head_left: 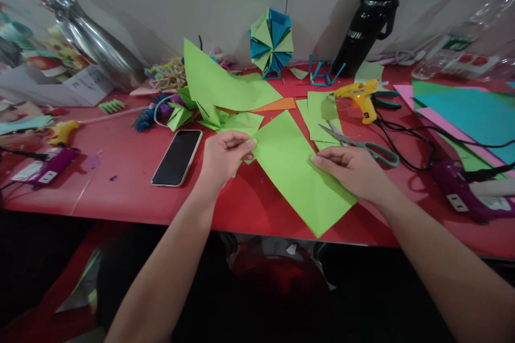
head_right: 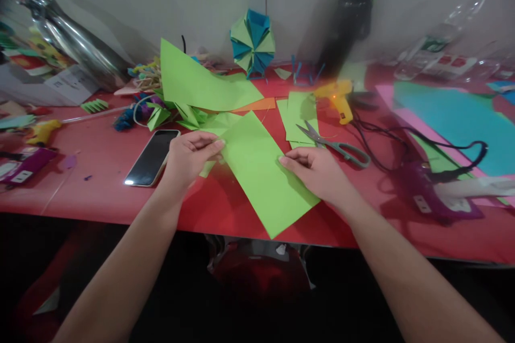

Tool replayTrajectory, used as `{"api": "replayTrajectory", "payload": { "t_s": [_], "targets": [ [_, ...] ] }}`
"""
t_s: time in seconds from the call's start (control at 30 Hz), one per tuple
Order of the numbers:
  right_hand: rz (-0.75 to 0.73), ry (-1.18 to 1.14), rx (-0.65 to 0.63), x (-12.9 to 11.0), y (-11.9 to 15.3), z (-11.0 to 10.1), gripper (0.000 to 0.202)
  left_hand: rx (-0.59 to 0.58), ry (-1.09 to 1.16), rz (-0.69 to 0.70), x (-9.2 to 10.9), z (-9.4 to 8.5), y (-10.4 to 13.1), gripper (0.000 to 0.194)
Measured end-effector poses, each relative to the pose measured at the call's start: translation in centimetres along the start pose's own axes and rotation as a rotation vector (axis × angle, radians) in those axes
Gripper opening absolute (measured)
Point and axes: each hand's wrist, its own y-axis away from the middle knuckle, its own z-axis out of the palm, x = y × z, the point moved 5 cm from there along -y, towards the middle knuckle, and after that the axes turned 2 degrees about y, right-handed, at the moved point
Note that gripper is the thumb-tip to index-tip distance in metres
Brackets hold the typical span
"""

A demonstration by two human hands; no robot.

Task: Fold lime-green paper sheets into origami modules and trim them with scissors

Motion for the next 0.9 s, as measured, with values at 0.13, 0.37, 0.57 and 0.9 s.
{"api": "replayTrajectory", "payload": {
  "t_s": [0.13,0.37,0.57,0.9],
  "targets": [
    [-0.045,-0.041,0.011,-0.1,-0.1,-0.2,0.036,0.07,0.026,0.027,-0.1,-1.4,-0.7,0.03],
    [-0.139,0.233,0.084,0.1,-0.2,-0.4,0.033,0.155,0.084,0.024,-0.7,-3.5,-1.6,0.034],
    [-0.174,0.261,-0.01,-0.1,0.2,-0.1,0.035,0.18,0.121,0.026,-0.8,-3.8,-1.7,0.028],
    [-0.163,0.333,0.098,0.5,0.2,0.0,0.037,0.204,0.13,0.014,-0.8,-4.0,-1.8,0.027]
  ]
}}
